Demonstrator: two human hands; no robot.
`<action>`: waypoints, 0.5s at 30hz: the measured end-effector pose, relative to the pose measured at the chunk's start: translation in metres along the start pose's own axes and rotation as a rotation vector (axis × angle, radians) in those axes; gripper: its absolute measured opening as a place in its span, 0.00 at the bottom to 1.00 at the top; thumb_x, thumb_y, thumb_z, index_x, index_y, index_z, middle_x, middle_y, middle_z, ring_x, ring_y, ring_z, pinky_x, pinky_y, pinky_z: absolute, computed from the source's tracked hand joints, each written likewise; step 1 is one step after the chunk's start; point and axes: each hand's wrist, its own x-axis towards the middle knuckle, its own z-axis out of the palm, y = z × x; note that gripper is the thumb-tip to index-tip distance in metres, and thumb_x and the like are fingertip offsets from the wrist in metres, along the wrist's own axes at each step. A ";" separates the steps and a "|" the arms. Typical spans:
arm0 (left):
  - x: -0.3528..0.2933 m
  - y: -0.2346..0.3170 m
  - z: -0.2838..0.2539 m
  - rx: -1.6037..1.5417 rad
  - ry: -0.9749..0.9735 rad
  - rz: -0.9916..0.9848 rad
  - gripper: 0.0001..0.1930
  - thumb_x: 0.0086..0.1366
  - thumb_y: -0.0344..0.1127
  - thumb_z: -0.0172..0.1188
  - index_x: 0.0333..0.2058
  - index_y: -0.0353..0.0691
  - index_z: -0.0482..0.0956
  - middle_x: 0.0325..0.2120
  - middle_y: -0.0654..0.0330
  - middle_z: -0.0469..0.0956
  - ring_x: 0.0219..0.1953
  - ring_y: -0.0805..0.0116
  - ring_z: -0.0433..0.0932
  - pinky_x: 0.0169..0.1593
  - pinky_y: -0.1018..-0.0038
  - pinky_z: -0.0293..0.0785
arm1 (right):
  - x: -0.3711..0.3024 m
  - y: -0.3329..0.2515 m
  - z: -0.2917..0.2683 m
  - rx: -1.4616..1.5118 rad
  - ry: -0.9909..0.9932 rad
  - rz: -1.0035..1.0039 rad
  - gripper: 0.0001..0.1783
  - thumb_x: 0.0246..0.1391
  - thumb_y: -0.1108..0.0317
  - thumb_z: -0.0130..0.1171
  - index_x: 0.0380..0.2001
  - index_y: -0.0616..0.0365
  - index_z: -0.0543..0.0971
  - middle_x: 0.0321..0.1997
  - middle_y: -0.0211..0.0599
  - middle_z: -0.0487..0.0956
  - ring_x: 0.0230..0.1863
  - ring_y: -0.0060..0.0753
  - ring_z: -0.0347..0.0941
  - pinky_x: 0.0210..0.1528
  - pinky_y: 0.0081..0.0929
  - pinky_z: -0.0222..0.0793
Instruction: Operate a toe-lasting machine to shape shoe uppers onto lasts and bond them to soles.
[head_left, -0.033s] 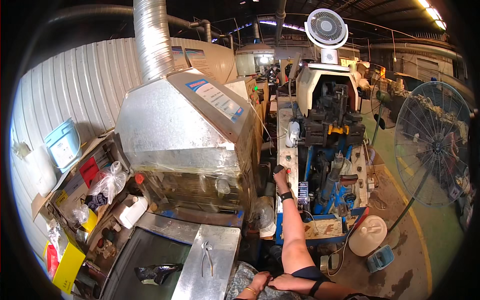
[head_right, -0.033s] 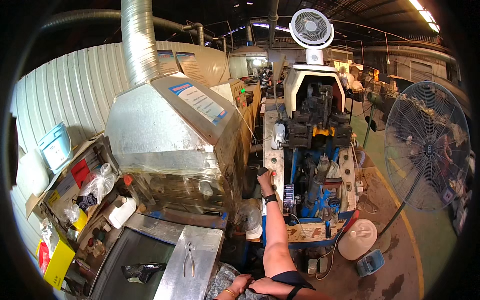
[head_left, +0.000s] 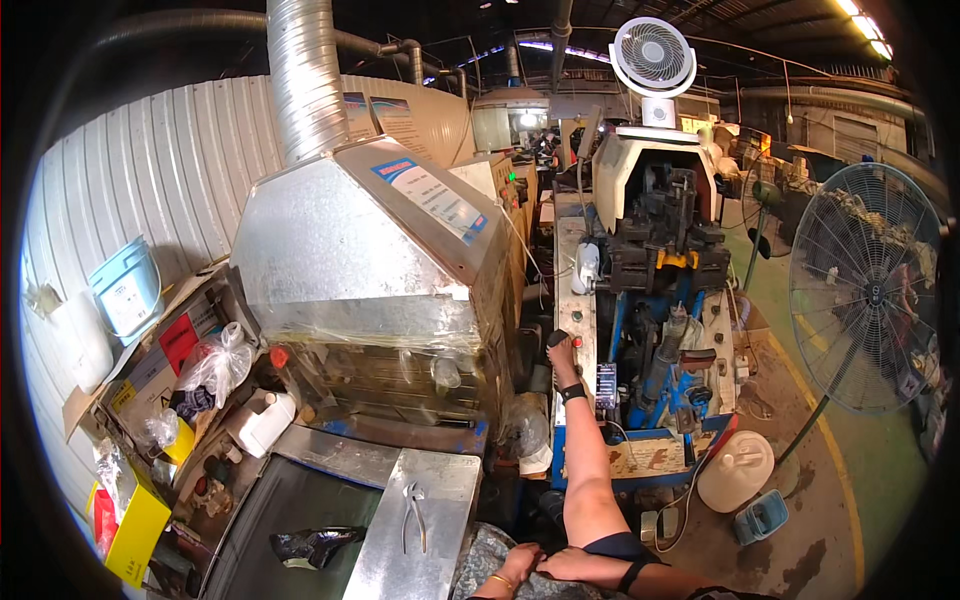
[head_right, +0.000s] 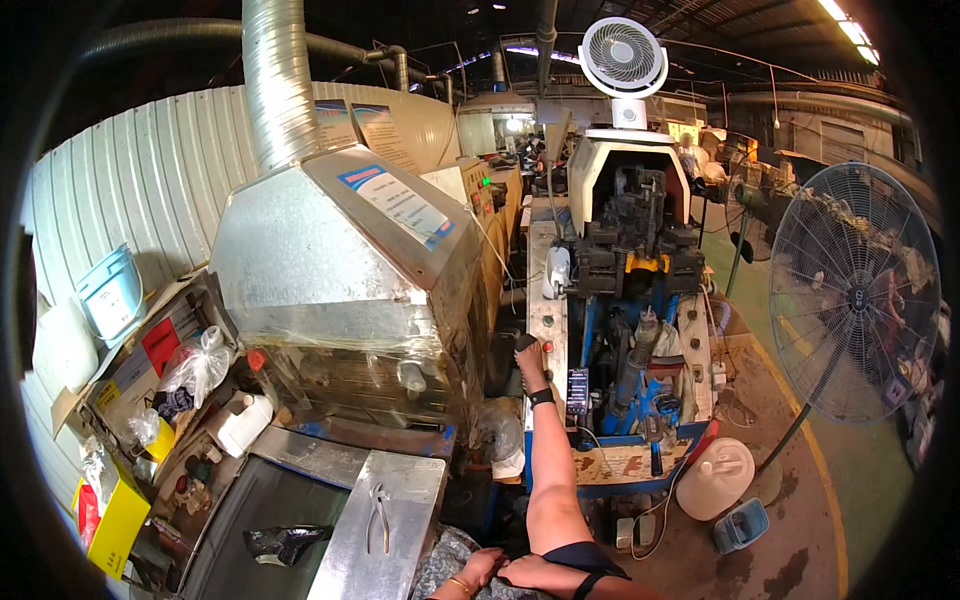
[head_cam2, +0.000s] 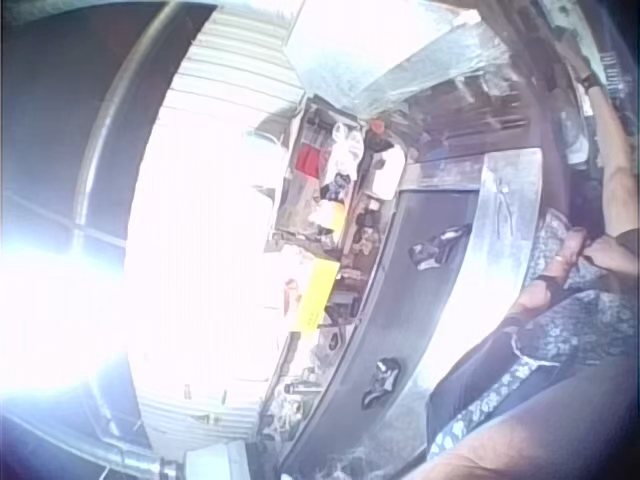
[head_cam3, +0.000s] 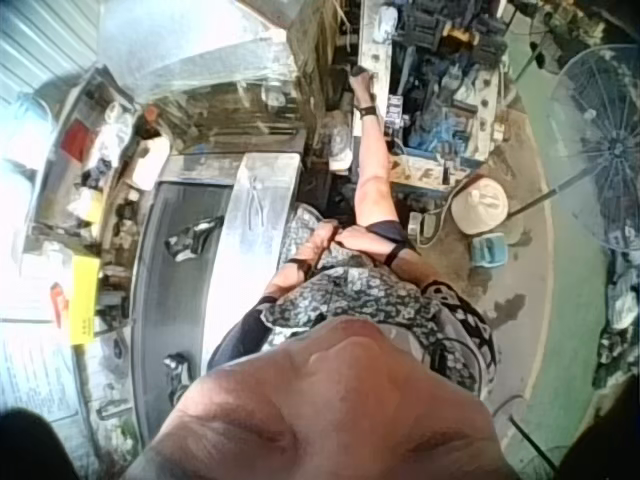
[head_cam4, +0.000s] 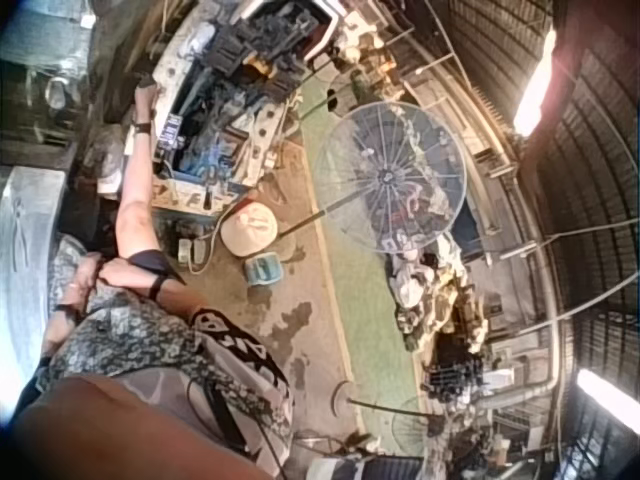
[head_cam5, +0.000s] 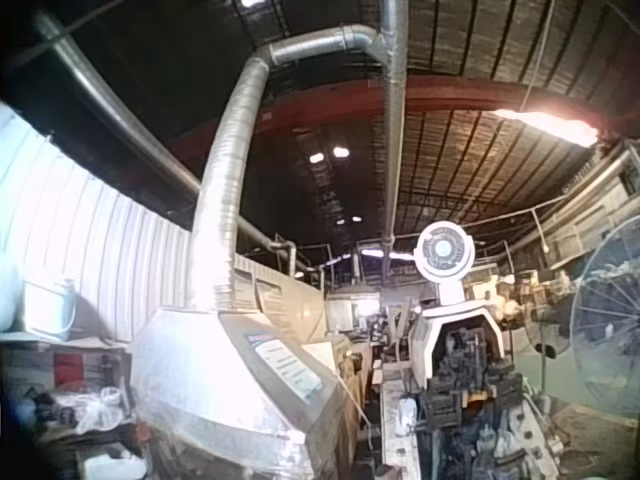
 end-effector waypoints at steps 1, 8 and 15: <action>0.000 0.000 -0.001 -0.014 0.009 -0.005 0.14 0.66 0.30 0.52 0.49 0.31 0.72 0.33 0.53 0.79 0.30 0.61 0.79 0.34 0.69 0.77 | 0.005 0.002 0.003 -0.004 -0.004 0.007 0.20 0.61 0.61 0.37 0.50 0.49 0.74 0.50 0.42 0.78 0.52 0.44 0.75 0.49 0.44 0.71; -0.003 0.000 -0.005 -0.033 0.024 -0.012 0.15 0.66 0.29 0.52 0.50 0.31 0.71 0.35 0.52 0.79 0.32 0.61 0.79 0.35 0.69 0.78 | 0.008 -0.002 0.004 0.006 0.001 0.010 0.20 0.61 0.60 0.37 0.50 0.47 0.74 0.51 0.42 0.78 0.52 0.45 0.75 0.49 0.44 0.71; -0.007 0.002 -0.005 -0.013 0.034 -0.009 0.15 0.66 0.29 0.52 0.50 0.31 0.71 0.35 0.52 0.79 0.31 0.61 0.79 0.35 0.69 0.77 | 0.010 0.000 0.009 0.001 -0.019 0.021 0.19 0.61 0.60 0.38 0.50 0.46 0.75 0.51 0.42 0.78 0.52 0.45 0.75 0.49 0.45 0.71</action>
